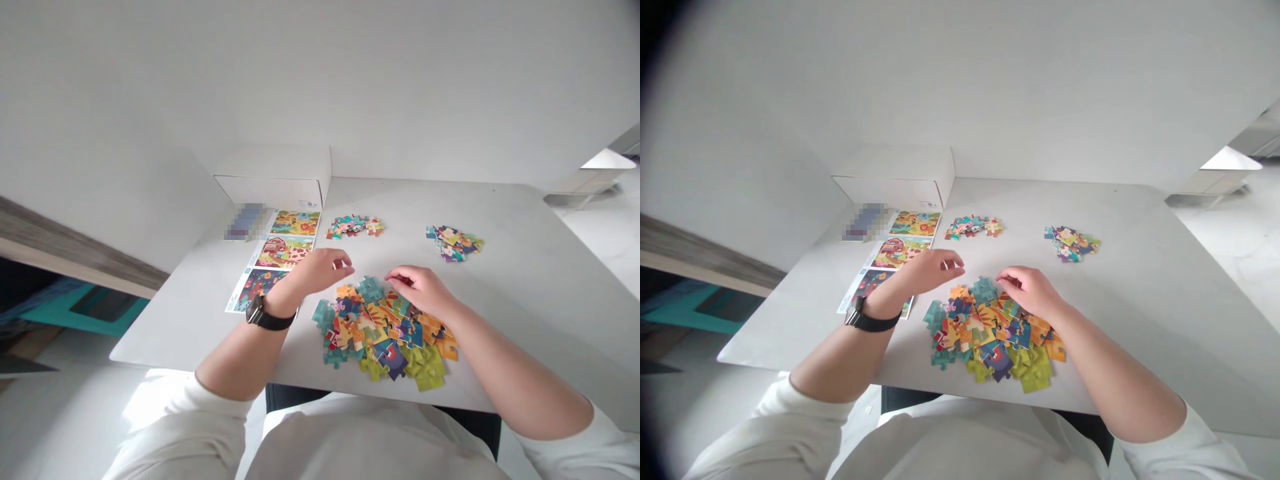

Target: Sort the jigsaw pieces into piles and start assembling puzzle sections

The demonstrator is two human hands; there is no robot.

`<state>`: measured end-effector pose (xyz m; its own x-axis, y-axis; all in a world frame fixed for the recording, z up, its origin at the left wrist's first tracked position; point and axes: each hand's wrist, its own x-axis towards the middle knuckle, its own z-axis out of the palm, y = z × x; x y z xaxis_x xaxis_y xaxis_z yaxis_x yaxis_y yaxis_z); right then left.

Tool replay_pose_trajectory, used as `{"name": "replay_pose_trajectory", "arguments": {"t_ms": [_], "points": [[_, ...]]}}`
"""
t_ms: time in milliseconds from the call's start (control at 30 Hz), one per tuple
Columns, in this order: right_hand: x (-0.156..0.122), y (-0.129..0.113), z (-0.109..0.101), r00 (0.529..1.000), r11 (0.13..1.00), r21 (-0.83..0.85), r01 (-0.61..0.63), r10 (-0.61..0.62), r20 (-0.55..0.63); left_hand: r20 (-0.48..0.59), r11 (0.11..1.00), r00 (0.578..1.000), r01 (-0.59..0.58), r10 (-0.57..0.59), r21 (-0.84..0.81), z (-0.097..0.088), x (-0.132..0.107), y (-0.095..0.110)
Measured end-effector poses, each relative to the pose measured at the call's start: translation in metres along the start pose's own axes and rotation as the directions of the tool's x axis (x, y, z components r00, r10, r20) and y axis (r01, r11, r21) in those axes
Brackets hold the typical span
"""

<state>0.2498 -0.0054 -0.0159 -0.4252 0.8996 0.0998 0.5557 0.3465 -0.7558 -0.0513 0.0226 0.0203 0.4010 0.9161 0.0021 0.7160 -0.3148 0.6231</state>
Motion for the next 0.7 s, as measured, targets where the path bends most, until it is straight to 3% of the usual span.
{"name": "replay_pose_trajectory", "arguments": {"t_ms": [100, 233, 367, 600, 700], "points": [[-0.001, -0.003, 0.001, 1.0, 1.0, -0.008, 0.0, 0.0, 0.013, 0.114, 0.99, 0.986, -0.114, 0.123, -0.081, 0.01, -0.017, -0.013], [-0.001, -0.005, 0.001, 1.0, 1.0, -0.016, -0.004, 0.004, 0.002, 0.18, 0.995, 0.98, -0.069, 0.081, -0.07, 0.01, -0.02, -0.025], [-0.001, -0.005, 0.0, 1.0, 1.0, -0.004, -0.006, 0.006, -0.01, 0.294, 0.992, 0.953, -0.042, 0.077, -0.122, 0.011, -0.023, -0.02], [-0.002, -0.004, 0.001, 1.0, 1.0, 0.002, -0.029, 0.029, -0.006, 0.225, 0.987, 0.973, -0.022, 0.058, -0.161, 0.014, -0.024, -0.017], [-0.002, -0.003, 0.001, 1.0, 1.0, -0.005, -0.026, 0.026, -0.005, 0.206, 0.957, 0.978, 0.021, 0.041, -0.288, 0.008, -0.023, -0.016]]}}
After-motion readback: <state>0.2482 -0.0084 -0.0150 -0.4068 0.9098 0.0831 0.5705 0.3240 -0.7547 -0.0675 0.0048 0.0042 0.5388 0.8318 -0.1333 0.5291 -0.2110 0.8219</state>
